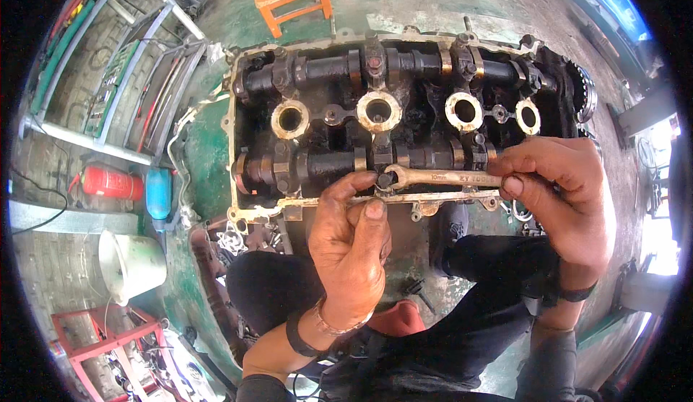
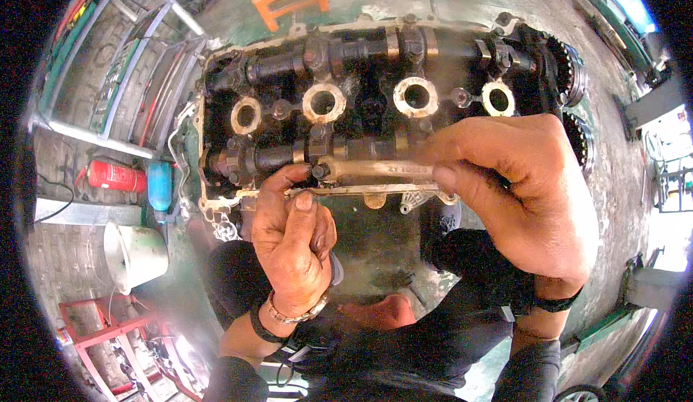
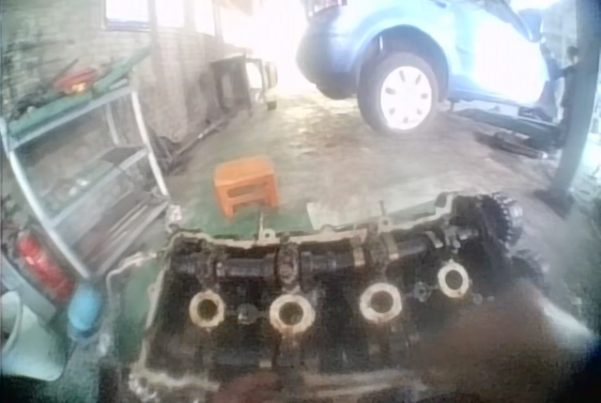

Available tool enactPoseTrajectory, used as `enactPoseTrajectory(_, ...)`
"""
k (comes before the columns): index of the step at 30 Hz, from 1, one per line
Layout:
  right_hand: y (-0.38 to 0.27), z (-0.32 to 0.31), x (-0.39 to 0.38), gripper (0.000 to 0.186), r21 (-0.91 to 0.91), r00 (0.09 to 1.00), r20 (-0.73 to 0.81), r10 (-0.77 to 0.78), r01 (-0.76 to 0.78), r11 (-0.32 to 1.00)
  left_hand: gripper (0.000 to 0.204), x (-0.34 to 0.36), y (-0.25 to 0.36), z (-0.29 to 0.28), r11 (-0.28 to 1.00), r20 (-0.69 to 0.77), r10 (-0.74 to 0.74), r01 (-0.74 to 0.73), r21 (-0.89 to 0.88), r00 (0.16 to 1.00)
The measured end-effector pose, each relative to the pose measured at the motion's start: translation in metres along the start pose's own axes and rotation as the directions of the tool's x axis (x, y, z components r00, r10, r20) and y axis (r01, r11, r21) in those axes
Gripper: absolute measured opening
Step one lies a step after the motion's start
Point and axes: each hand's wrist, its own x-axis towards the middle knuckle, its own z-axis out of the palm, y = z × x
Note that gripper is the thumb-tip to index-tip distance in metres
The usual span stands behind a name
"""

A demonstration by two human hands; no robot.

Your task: The person uses a wrench to loosen and tighten bolts on an engine cylinder head. They repeatedly adjust the tool and reposition their hands to access different bolts on the cylinder head.

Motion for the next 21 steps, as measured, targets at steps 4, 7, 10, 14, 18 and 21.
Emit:
enactPoseTrajectory(4, 0.005, -0.002, 0.004, 0.009, 0.023, 0.999, 0.04, -0.001, 0.0, 1.0, 0.031, 0.0, 0.001, -0.001, 1.0, 0.012, -0.014, 0.015, -0.011, 1.0)
enactPoseTrajectory(7, 0.011, -0.001, 0.008, 0.008, 0.087, 0.998, 0.045, 0.036, -0.04, 0.995, 0.031, -0.001, 0.001, 0.0, 0.999, -0.002, -0.03, 0.03, -0.03, 1.0)
enactPoseTrajectory(10, 0.018, 0.002, 0.014, 0.009, 0.213, 0.989, 0.01, 0.148, -0.147, 0.966, 0.032, -0.001, 0.001, 0.003, 0.999, -0.032, -0.039, 0.039, -0.011, 0.999)
enactPoseTrajectory(14, 0.025, 0.009, 0.018, 0.011, 0.436, 0.963, -0.057, 0.263, -0.213, 0.874, 0.032, 0.0, 0.001, 0.003, 0.999, -0.029, -0.035, 0.035, -0.002, 0.999)
enactPoseTrajectory(18, 0.029, 0.016, 0.022, 0.019, 0.42, 0.959, -0.147, 0.243, -0.162, 0.893, 0.033, 0.0, 0.001, 0.002, 0.999, -0.025, -0.036, 0.035, -0.005, 0.999)
enactPoseTrajectory(21, 0.028, 0.023, 0.024, 0.019, 0.463, 0.939, -0.221, 0.262, -0.135, 0.876, 0.033, 0.0, 0.001, 0.002, 1.0, -0.016, -0.027, 0.027, -0.001, 0.999)
